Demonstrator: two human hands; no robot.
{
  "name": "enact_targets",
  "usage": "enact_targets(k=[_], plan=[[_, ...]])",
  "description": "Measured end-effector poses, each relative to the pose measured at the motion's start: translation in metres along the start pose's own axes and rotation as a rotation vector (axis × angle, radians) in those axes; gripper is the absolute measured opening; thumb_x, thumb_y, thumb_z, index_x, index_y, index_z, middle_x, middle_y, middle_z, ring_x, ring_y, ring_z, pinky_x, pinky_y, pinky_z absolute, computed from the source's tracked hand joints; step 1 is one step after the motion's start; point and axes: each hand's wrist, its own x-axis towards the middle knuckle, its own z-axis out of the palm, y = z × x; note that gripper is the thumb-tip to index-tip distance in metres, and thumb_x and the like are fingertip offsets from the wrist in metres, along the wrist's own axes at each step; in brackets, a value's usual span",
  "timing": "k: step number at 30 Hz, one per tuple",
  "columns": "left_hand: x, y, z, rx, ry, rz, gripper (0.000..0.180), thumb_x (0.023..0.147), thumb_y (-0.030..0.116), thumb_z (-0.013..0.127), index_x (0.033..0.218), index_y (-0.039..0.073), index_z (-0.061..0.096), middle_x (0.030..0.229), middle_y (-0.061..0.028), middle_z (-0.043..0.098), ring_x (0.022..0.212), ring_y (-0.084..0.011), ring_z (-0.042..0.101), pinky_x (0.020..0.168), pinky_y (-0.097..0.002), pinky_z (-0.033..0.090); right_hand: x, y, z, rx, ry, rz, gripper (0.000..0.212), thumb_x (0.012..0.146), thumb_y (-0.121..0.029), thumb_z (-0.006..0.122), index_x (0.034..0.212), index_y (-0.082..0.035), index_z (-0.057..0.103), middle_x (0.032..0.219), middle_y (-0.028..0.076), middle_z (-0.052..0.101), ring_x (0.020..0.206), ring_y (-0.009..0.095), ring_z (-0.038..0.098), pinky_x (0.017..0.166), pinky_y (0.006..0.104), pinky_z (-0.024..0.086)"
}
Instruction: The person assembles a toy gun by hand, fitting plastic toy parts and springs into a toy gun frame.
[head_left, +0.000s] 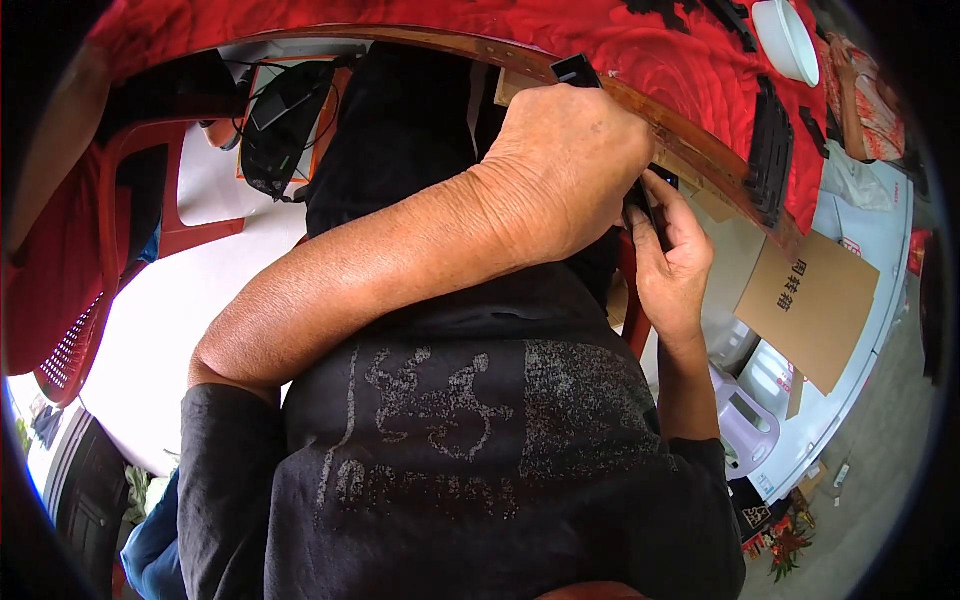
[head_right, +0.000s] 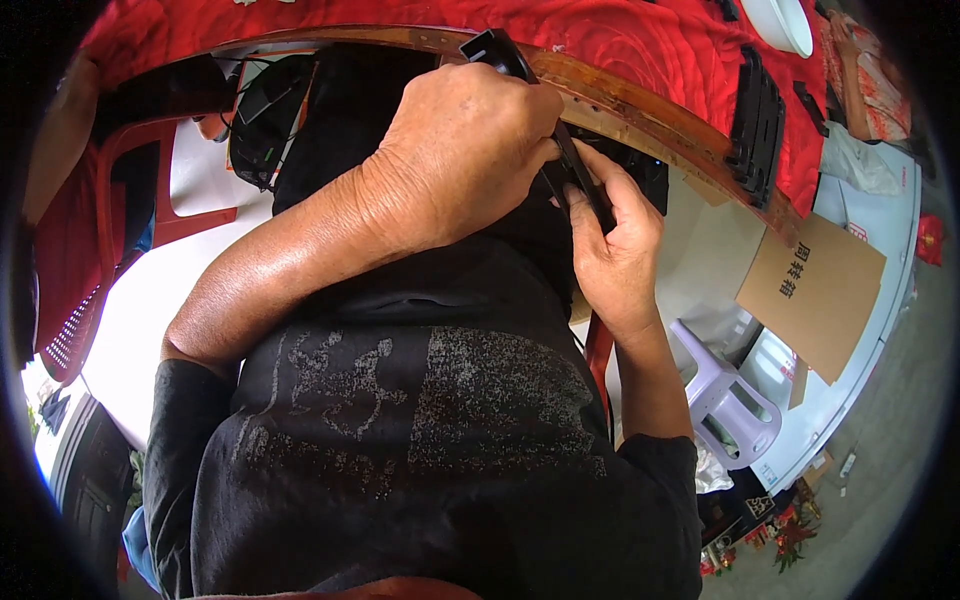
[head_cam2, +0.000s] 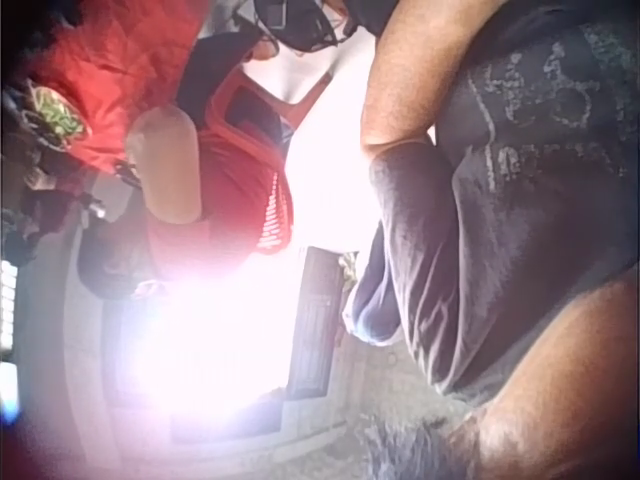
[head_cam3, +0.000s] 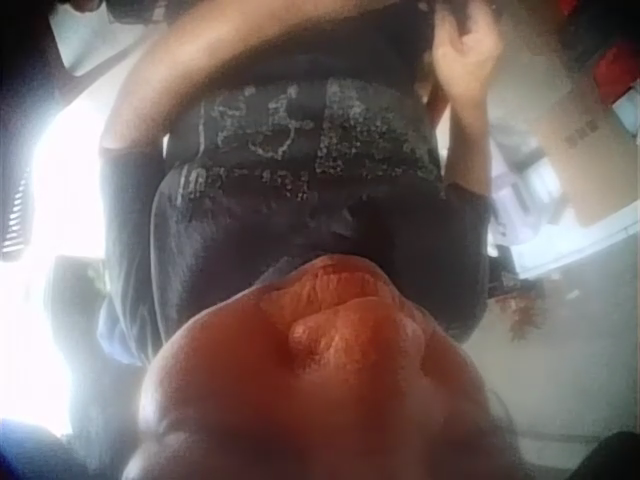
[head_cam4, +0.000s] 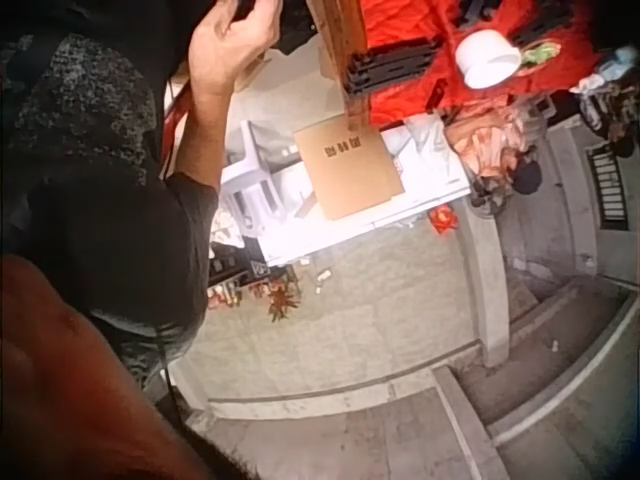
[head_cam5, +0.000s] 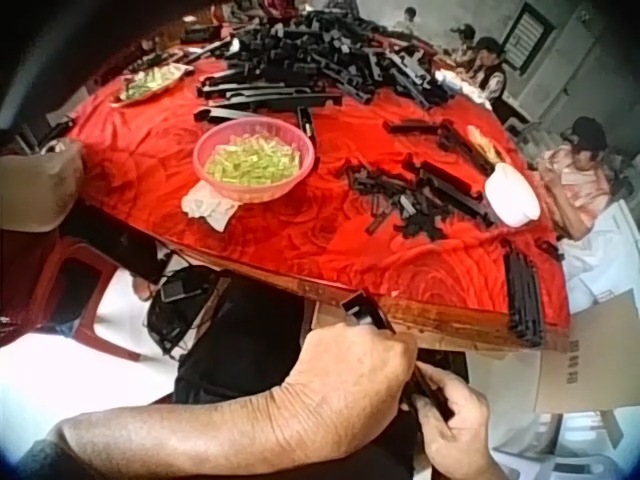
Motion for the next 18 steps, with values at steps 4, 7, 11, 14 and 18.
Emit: enact_targets(k=[4,7,11,14,18], plan=[[-0.0007,0.0024,-0.0011,0.012,0.007,-0.001,0.016,0.080,0.018,0.075,0.082,0.004,0.068,0.072,-0.0137,0.069,0.072,-0.0321,0.071,0.063,-0.0426,0.058,-0.0008,-0.0023,-0.0014,-0.001,-0.018,0.039,0.032,0.094,0.010,0.057,0.125,0.005,0.061,0.109,0.009,0.068,0.098,0.012,0.065,0.087,0.0260,0.052],[-0.0008,0.0027,-0.0014,0.025,0.019,0.005,0.016,0.079,0.017,0.074,0.081,0.004,0.067,0.071,-0.0134,0.069,0.071,-0.0327,0.071,0.062,-0.0424,0.058,0.0004,-0.0015,-0.0008,0.008,-0.005,0.019,0.033,0.093,0.011,0.056,0.125,0.006,0.060,0.109,0.009,0.068,0.098,0.012,0.065,0.087,0.0262,0.053],[-0.0030,0.0028,0.0009,0.035,0.042,0.004,0.015,0.079,0.016,0.073,0.079,0.004,0.066,0.071,-0.0131,0.068,0.070,-0.0331,0.070,0.062,-0.0423,0.057,0.0013,-0.0024,0.0000,0.008,-0.007,0.013,0.033,0.093,0.012,0.055,0.125,0.006,0.060,0.110,0.009,0.068,0.097,0.012,0.065,0.086,0.0260,0.053],[-0.0043,0.0031,0.0015,-0.001,0.089,0.016,0.014,0.079,0.015,0.071,0.078,0.003,0.064,0.070,-0.0131,0.067,0.069,-0.0331,0.070,0.060,-0.0423,0.057,0.0008,-0.0015,0.0009,0.050,-0.007,0.005,0.032,0.095,0.011,0.055,0.126,0.006,0.060,0.111,0.008,0.067,0.096,0.011,0.065,0.084,0.0254,0.054],[-0.0042,0.0056,0.0009,0.006,0.097,0.024,0.013,0.080,0.015,0.070,0.078,0.003,0.064,0.069,-0.0133,0.067,0.068,-0.0327,0.070,0.058,-0.0416,0.057,-0.0001,0.0039,0.0026,0.143,0.012,0.009,0.030,0.096,0.006,0.059,0.126,0.006,0.059,0.111,0.008,0.068,0.095,0.011,0.065,0.082,0.0250,0.055]])
